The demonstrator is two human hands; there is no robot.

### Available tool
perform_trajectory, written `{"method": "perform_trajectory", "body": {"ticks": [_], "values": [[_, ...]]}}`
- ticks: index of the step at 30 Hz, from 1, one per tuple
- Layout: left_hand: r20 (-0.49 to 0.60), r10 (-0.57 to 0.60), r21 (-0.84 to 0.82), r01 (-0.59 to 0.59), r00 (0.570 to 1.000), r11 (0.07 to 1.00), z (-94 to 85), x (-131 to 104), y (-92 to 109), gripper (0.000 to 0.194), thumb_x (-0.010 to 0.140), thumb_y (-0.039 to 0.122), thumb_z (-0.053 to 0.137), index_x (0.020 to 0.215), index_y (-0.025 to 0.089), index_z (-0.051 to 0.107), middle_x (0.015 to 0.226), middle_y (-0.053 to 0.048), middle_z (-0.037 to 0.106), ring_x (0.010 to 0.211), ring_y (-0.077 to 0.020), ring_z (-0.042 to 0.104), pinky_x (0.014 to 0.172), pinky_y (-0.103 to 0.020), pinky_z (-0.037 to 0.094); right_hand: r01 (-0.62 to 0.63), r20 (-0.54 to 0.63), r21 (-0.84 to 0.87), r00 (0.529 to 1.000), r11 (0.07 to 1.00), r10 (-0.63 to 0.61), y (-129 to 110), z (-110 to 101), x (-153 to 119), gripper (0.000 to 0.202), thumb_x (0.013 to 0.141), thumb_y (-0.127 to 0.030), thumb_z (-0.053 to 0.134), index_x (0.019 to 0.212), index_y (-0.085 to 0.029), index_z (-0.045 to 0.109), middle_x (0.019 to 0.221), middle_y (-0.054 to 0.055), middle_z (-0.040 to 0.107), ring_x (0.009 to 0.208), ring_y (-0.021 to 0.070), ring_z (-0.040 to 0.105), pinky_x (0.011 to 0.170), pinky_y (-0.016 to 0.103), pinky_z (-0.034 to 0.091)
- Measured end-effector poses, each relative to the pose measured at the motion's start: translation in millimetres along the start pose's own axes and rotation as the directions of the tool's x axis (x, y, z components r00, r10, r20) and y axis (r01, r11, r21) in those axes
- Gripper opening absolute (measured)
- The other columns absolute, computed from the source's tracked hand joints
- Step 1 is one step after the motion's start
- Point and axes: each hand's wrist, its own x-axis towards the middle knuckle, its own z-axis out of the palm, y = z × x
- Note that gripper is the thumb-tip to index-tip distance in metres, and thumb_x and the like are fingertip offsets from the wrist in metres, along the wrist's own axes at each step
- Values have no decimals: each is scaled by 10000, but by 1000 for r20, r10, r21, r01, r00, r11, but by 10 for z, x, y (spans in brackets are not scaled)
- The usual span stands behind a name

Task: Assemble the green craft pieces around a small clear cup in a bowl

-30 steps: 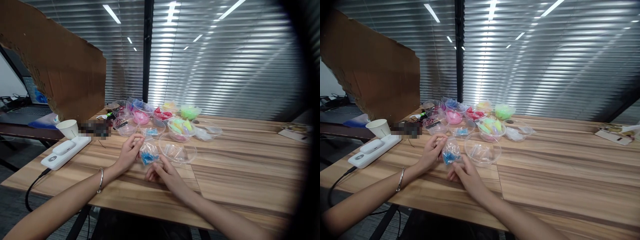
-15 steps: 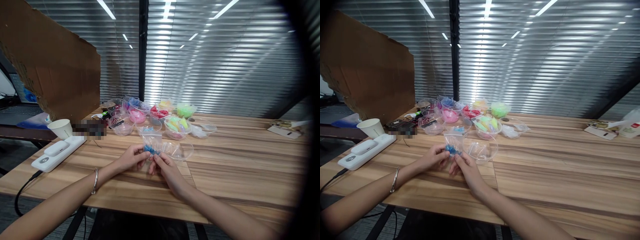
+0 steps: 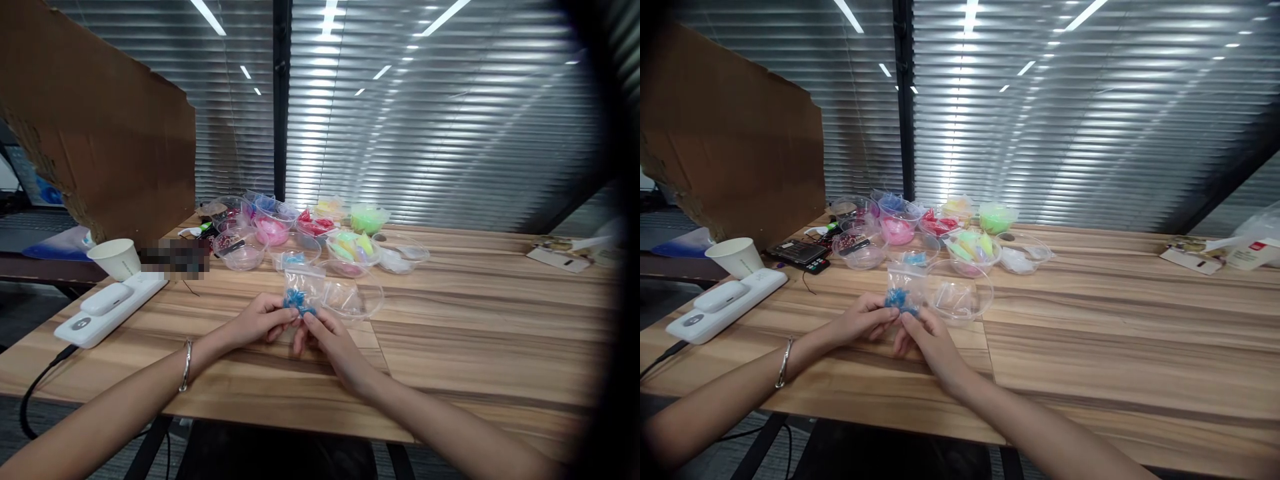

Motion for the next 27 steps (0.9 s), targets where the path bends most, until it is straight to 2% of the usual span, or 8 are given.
{"method": "perform_trajectory", "body": {"ticks": [4, 6, 9, 14, 17, 21, 24, 27], "values": [[151, -11, -69, 22, 988, 997, -7, -24, 67, 368, 883, 434, 566, 698, 116, 575, 487, 33, 487, 395, -50, 391, 422, -170, 280, 20, 6, -75, 1000, 997, -20, -19, 7, -19, 454, 923, -564, 483, 769, -152, 597, 639, 29, 619, 650, 140, 591, 690, 287, 463], [202, -7, -74, 23, 979, 997, 0, -33, 112, 362, 889, 426, 557, 727, 107, 608, 540, 6, 553, 409, -47, 394, 434, -173, 298, 30, 11, -101, 1000, 994, -29, -14, 4, -23, 466, 923, -568, 478, 739, -158, 602, 630, 29, 610, 657, 145, 588, 710, 301, 468], [228, 10, -61, 4, 974, 998, 18, -39, 166, 377, 896, 440, 547, 766, 97, 636, 635, -43, 642, 419, -41, 379, 436, -174, 299, 36, 30, -118, 999, 992, -32, 11, -6, -22, 487, 925, -586, 454, 731, -163, 600, 636, 31, 603, 656, 148, 579, 732, 318, 472], [249, 35, -71, -18, 968, 997, 33, -35, 162, 399, 887, 475, 561, 768, 98, 612, 743, -87, 691, 447, -46, 398, 444, -176, 316, 27, 48, -111, 999, 993, -22, 34, -19, -18, 498, 920, -604, 443, 742, -163, 594, 620, 26, 590, 632, 144, 568, 718, 314, 474], [227, 30, -81, -12, 973, 997, 20, -36, 119, 408, 880, 495, 563, 779, 102, 604, 655, -44, 632, 456, -54, 406, 453, -177, 324, 19, 36, -111, 999, 994, -15, 16, -13, -23, 499, 909, -611, 458, 735, -161, 586, 600, 24, 583, 612, 139, 561, 647, 284, 455], [131, 11, -39, -6, 991, 999, -4, -38, 91, 478, 872, 561, 528, 719, 112, 582, 506, 30, 460, 439, -61, 389, 443, -179, 305, -27, 26, -115, 999, 993, 30, -17, 4, -43, 522, 870, -653, 488, 730, -158, 576, 552, 9, 559, 537, 118, 523, 566, 251, 418], [75, -6, 5, 6, 997, 1000, -10, -38, 91, 483, 849, 573, 537, 657, 130, 535, 468, 41, 422, 418, -63, 372, 413, -178, 270, -34, 33, -131, 999, 991, 39, -23, 4, -53, 545, 852, -672, 498, 722, -148, 572, 527, 4, 542, 496, 104, 494, 530, 236, 392], [70, -17, 12, 16, 997, 1000, -5, -38, 88, 450, 863, 531, 529, 654, 132, 542, 467, 42, 422, 414, -59, 370, 411, -176, 277, -24, 41, -135, 999, 991, 29, -10, -8, -48, 538, 866, -656, 492, 726, -143, 577, 526, 6, 543, 493, 101, 495, 522, 229, 383]]}}
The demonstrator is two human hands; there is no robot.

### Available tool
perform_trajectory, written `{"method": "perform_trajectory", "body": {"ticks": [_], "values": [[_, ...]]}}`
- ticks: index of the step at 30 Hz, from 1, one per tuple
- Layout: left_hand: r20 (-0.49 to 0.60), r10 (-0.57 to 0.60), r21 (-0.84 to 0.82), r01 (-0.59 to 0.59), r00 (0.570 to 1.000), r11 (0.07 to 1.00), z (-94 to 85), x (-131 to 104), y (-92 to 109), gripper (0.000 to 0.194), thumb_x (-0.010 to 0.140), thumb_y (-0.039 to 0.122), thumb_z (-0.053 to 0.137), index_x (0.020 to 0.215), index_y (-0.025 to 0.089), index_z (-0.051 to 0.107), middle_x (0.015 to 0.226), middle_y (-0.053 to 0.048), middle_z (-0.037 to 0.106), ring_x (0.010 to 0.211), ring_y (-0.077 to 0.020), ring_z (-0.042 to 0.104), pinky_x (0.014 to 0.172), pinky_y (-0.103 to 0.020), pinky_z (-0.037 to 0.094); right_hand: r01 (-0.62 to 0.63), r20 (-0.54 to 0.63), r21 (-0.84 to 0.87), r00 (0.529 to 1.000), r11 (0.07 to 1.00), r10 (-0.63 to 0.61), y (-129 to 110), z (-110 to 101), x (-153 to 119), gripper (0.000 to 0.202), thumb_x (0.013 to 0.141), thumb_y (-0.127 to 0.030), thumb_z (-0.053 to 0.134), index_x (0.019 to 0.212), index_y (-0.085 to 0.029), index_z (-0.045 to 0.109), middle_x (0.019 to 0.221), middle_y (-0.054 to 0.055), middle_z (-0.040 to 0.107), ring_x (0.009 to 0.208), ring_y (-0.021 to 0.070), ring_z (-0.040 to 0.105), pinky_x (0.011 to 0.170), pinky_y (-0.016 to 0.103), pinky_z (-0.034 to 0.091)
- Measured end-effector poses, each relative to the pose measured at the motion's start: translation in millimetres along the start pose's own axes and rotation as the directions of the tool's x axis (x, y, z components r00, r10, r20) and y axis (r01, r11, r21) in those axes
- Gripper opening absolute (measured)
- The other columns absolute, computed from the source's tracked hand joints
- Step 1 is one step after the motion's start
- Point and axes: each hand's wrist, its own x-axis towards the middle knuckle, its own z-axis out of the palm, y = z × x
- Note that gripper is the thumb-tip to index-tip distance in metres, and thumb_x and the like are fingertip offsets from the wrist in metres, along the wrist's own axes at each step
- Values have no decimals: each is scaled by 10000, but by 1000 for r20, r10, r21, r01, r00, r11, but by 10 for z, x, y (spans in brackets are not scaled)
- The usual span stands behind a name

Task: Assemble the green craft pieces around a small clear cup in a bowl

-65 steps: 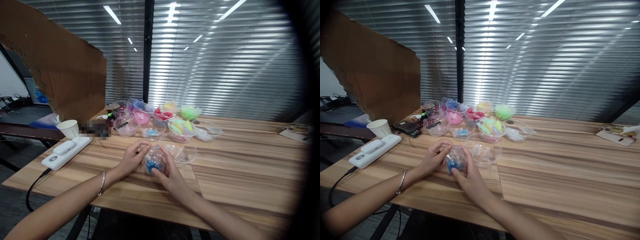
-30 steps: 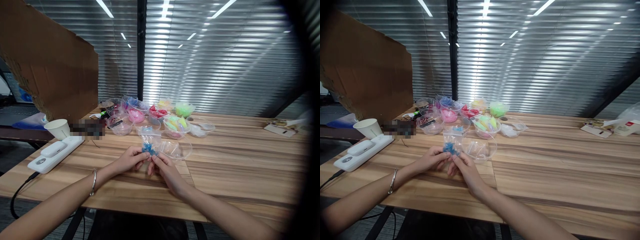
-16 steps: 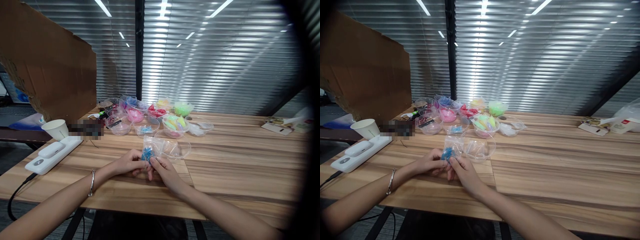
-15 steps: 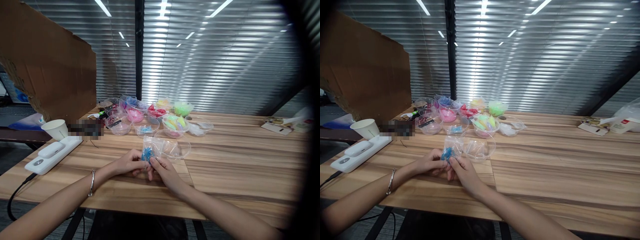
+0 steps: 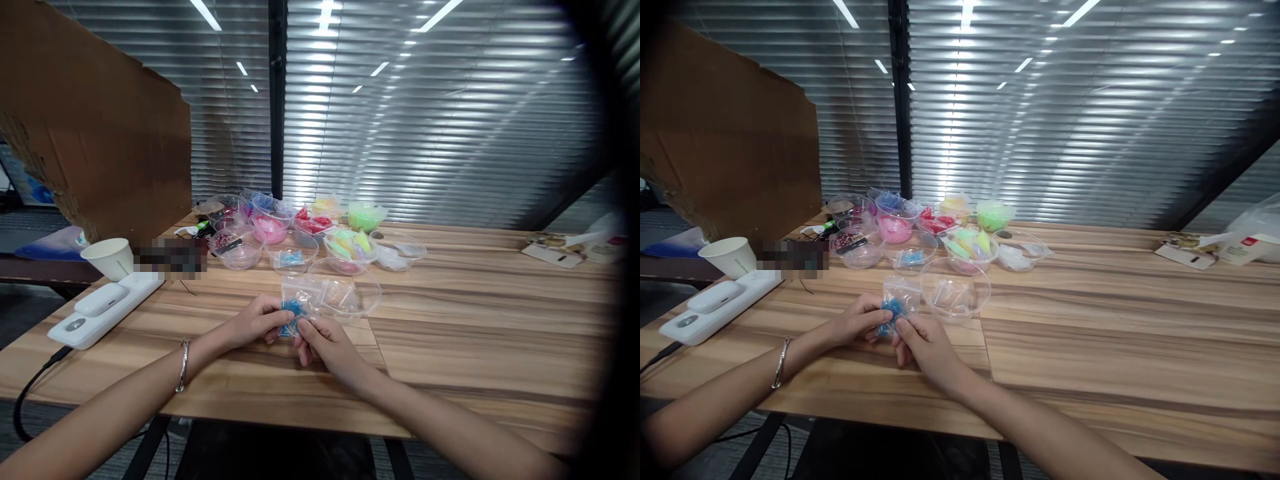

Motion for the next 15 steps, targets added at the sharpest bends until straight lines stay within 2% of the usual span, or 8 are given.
{"method": "perform_trajectory", "body": {"ticks": [10, 13, 15], "values": [[-24, 13, -20, -14, 1000, 1000, 7, 1, 30, 458, 873, 542, 528, 700, 119, 562, 490, 33, 446, 403, -53, 363, 399, -171, 306, -25, 29, 84, 999, 996, 22, 24, 11, 7, 510, 893, -623, 482, 778, -137, 585, 570, 15, 573, 530, 104, 526, 558, 232, 398], [10, 23, -30, -22, 1000, 999, 3, -15, 36, 473, 877, 542, 534, 679, 114, 575, 485, 27, 451, 400, -54, 373, 393, -169, 295, 6, 48, 83, 999, 996, -10, 9, 5, -2, 544, 898, -643, 454, 755, -134, 584, 576, 27, 572, 555, 110, 532, 575, 238, 399], [75, 17, -33, -14, 997, 999, 5, -29, 50, 472, 876, 539, 539, 700, 107, 607, 510, 8, 494, 408, -58, 387, 395, -174, 291, 46, 46, 60, 998, 997, -48, -15, -2, -5, 534, 911, -620, 455, 721, -137, 580, 578, 25, 566, 566, 104, 519, 583, 233, 399]]}}
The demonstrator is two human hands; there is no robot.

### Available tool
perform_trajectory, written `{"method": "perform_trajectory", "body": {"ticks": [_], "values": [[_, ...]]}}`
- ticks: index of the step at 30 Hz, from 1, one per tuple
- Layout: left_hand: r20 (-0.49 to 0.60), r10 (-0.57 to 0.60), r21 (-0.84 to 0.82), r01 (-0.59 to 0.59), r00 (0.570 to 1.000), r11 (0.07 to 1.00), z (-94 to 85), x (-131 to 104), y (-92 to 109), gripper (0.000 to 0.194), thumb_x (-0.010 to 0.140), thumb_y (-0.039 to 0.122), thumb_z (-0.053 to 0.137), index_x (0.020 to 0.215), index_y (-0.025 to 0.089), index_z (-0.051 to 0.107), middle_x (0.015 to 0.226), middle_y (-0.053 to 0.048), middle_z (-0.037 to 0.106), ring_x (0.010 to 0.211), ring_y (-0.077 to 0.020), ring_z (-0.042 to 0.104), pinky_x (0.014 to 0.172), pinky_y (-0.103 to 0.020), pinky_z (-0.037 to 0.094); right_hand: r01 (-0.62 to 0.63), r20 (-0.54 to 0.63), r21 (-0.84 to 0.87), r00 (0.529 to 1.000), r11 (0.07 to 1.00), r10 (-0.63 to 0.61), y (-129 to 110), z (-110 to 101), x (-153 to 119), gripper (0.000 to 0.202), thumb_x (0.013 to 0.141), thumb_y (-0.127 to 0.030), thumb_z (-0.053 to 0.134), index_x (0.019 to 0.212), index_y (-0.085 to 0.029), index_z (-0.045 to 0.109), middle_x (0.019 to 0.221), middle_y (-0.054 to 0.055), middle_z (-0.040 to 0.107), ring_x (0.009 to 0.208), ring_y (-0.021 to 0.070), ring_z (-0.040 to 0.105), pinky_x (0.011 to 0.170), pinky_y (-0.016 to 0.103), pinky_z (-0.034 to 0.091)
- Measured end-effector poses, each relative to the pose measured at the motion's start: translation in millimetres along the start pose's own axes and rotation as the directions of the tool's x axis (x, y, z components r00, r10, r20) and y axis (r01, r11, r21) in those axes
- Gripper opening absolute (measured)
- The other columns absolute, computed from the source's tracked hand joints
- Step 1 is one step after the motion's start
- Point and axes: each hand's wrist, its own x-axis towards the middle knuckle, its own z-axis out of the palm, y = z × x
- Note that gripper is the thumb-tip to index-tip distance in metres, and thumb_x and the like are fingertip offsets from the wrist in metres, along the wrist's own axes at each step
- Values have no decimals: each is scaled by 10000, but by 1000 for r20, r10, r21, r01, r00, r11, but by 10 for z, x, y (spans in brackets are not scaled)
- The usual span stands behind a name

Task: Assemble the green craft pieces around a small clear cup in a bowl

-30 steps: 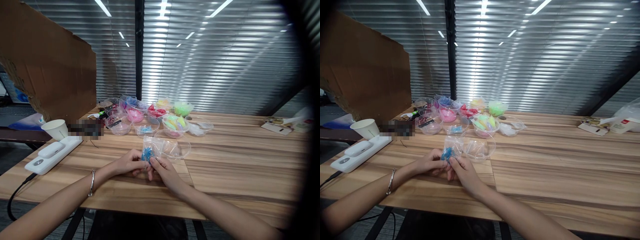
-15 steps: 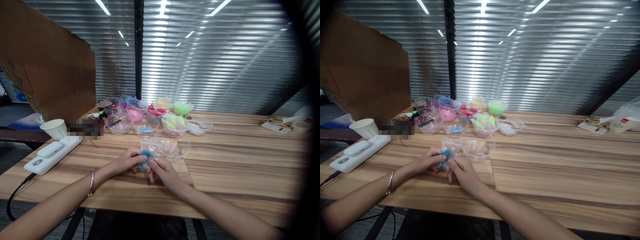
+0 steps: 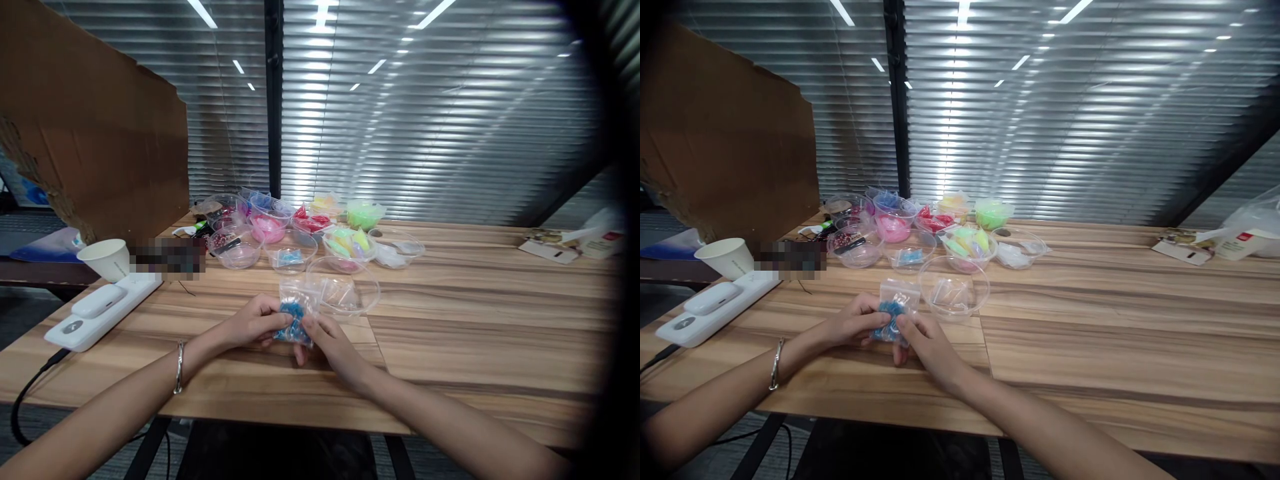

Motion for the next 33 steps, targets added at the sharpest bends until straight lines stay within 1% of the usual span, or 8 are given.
{"method": "perform_trajectory", "body": {"ticks": [3, 7, 12, 16, 20, 26, 30, 33], "values": [[75, -23, 21, 22, 997, 1000, 7, -13, 25, 476, 866, 543, 552, 714, 99, 629, 534, -7, 524, 423, -60, 387, 408, -178, 291, 20, -1, -4, 1000, 1000, -20, -35, -6, -2, 447, 917, -548, 507, 747, -145, 600, 612, 15, 577, 563, 94, 517, 555, 214, 397], [87, -27, 67, 21, 996, 998, 5, -8, 21, 502, 845, 563, 579, 647, 102, 582, 475, 19, 456, 415, -55, 370, 411, -167, 263, 29, -12, -50, 999, 998, -30, -47, -11, -15, 448, 924, -515, 512, 712, -133, 608, 608, 19, 573, 539, 86, 515, 519, 200, 394], [122, -12, -18, 14, 993, 1000, -8, -1, -56, 489, 835, 566, 597, 731, 89, 605, 543, 10, 482, 450, -61, 390, 428, -168, 298, 46, -2, -130, 999, 990, -47, -56, -10, -36, 468, 948, -504, 471, 724, -116, 608, 622, 22, 570, 551, 79, 510, 524, 191, 397], [71, 14, -139, -4, 997, 990, -9, 15, -102, 465, 846, 555, 582, 728, 106, 559, 542, 16, 471, 472, -75, 404, 448, -178, 322, 72, 3, -136, 997, 988, -72, -38, -16, -24, 428, 940, -498, 483, 756, -125, 583, 689, 14, 553, 599, 78, 502, 551, 192, 411], [18, -13, -122, 15, 1000, 992, 8, 27, -78, 418, 841, 492, 601, 669, 117, 530, 492, 32, 445, 439, -69, 378, 431, -177, 305, 74, 8, -141, 997, 987, -74, 8, -31, 0, 421, 936, -479, 495, 722, -124, 570, 665, 8, 530, 596, 74, 467, 563, 195, 390], [-66, -45, -102, 38, 997, 994, 21, 11, -34, 397, 802, 464, 611, 623, 116, 547, 449, 34, 433, 401, -64, 346, 405, -183, 265, 28, 52, -72, 998, 997, -24, 26, -29, -4, 397, 944, -495, 469, 834, -131, 581, 733, 20, 544, 625, 98, 509, 571, 219, 426], [-53, -44, -128, 37, 998, 991, 26, 9, -32, 407, 788, 469, 626, 601, 120, 532, 446, 35, 423, 393, -58, 327, 398, -182, 237, 104, 14, -149, 995, 983, -103, 5, -33, -11, 401, 960, -445, 433, 717, -135, 505, 700, 7, 481, 657, 85, 429, 631, 212, 378], [-2, -39, -111, 38, 999, 993, 32, 6, -34, 440, 813, 501, 605, 603, 124, 520, 442, 41, 401, 391, -56, 310, 400, -184, 230, 99, -6, -205, 995, 974, -103, -10, -36, -18, 371, 943, -399, 432, 680, -139, 472, 663, -4, 423, 615, 78, 367, 577, 212, 323]]}}
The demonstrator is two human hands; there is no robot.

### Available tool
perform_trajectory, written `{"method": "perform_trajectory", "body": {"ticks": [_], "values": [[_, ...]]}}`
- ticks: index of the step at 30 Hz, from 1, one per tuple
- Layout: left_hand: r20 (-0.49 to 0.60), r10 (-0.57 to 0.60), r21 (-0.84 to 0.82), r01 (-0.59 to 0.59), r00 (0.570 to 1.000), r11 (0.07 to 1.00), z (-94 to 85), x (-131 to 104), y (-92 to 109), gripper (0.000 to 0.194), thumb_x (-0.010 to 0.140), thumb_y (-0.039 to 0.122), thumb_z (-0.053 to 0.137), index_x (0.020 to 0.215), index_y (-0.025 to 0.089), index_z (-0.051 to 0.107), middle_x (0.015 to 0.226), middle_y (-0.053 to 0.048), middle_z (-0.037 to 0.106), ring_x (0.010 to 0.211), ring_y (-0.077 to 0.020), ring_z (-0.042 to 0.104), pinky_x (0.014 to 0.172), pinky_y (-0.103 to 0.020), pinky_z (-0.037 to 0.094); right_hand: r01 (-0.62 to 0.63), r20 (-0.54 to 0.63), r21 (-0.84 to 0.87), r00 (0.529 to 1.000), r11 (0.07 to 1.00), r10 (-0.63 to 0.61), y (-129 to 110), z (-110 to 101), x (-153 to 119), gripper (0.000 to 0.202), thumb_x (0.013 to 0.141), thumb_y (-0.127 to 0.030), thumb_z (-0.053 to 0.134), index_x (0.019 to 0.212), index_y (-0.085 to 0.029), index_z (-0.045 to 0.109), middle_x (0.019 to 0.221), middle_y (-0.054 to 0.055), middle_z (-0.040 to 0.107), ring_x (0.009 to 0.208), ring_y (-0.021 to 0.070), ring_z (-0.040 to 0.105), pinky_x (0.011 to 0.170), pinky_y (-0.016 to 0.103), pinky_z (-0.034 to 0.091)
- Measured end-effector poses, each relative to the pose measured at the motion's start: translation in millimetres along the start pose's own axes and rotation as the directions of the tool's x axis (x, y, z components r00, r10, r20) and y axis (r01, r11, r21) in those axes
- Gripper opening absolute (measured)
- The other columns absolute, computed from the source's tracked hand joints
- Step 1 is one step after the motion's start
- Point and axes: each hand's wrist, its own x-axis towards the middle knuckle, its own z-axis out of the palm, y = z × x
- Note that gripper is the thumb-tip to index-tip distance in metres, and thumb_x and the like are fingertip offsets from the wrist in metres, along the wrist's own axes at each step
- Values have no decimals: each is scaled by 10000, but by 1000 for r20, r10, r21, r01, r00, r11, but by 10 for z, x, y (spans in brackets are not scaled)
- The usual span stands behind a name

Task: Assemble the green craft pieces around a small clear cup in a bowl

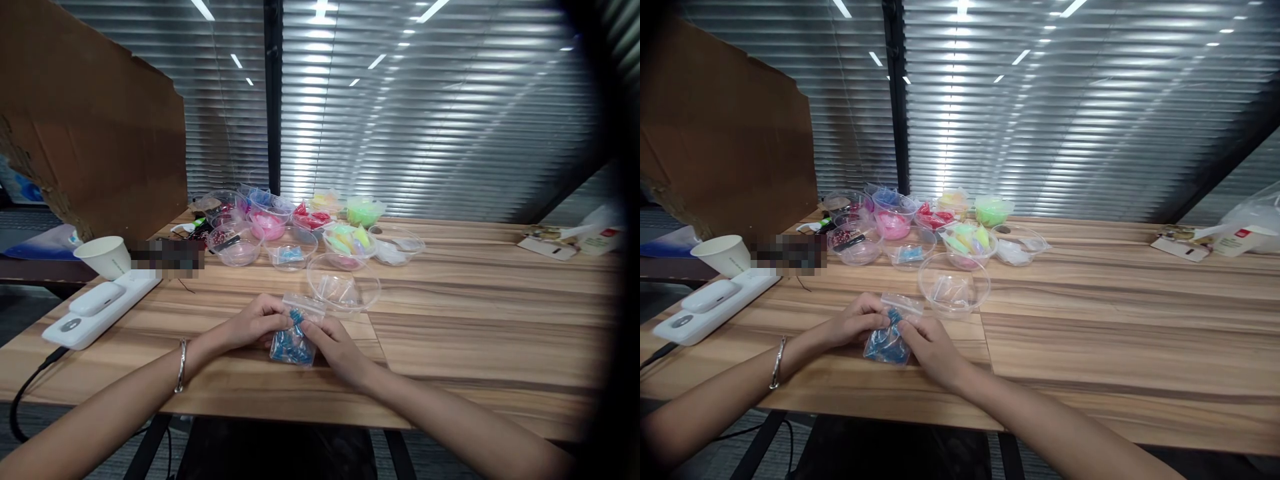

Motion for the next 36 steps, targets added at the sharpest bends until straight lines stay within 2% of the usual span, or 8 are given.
{"method": "perform_trajectory", "body": {"ticks": [6, 9, 17, 21, 24, 27, 30, 36], "values": [[98, 41, 134, -54, 994, 990, -8, -14, -17, 430, 860, 493, 573, 657, 119, 515, 538, 17, 459, 477, -71, 389, 454, -183, 299, -65, -36, -56, 997, 996, 63, -30, -4, -40, 342, 882, -366, 410, 612, -156, 414, 584, -15, 373, 535, 75, 327, 496, 220, 263], [136, 40, 117, -57, 990, 992, 4, -15, -2, 426, 855, 514, 573, 709, 117, 521, 562, 20, 465, 498, -76, 405, 466, -181, 320, -80, -34, -111, 996, 991, 76, -44, 4, -57, 341, 840, -347, 412, 557, -160, 382, 545, -19, 339, 508, 70, 300, 483, 225, 237], [118, 33, 134, -48, 992, 990, 44, -26, 39, 400, 889, 426, 551, 636, 125, 484, 503, 46, 409, 459, -51, 343, 437, -161, 271, -6, 9, -100, 1000, 995, 7, -46, 15, -31, 317, 809, -268, 416, 521, -155, 345, 523, -27, 313, 502, 58, 276, 483, 217, 211], [68, 17, 129, -26, 998, 991, 36, -38, 59, 388, 877, 391, 551, 600, 134, 462, 480, 52, 394, 425, -47, 321, 412, -163, 257, -18, 37, -92, 999, 996, 22, -33, 3, -27, 355, 868, -325, 436, 561, -149, 402, 562, -15, 374, 538, 73, 329, 514, 214, 262], [58, 0, 87, -5, 998, 996, 30, -49, 63, 365, 873, 376, 542, 610, 132, 475, 475, 47, 406, 415, -51, 334, 408, -166, 266, 3, 67, -67, 998, 998, 2, -37, -4, -41, 375, 937, -409, 419, 703, -138, 533, 672, 10, 489, 621, 96, 421, 591, 223, 345], [70, 10, 106, -17, 997, 994, 27, -64, 64, 365, 873, 382, 533, 612, 133, 478, 465, 47, 400, 407, -53, 334, 404, -166, 268, 30, 124, -85, 992, 996, -19, -37, -2, -47, 385, 961, -438, 400, 788, -142, 575, 765, 32, 546, 712, 120, 470, 674, 242, 378], [104, 28, 204, -48, 994, 978, 27, -67, 82, 354, 872, 386, 522, 628, 132, 490, 485, 40, 410, 424, -58, 348, 413, -167, 271, 31, 133, -120, 991, 992, -15, -10, 6, -40, 373, 939, -420, 433, 708, -147, 539, 699, 15, 498, 672, 112, 433, 639, 237, 348], [176, 53, 368, -115, 983, 923, 27, -43, 98, 355, 907, 414, 486, 717, 121, 550, 610, 6, 457, 549, -81, 396, 499, -179, 320, -87, 22, -56, 996, 995, 89, 31, 20, -61, 263, 822, -238, 461, 594, -161, 353, 593, -26, 339, 560, 69, 310, 518, 212, 247]]}}
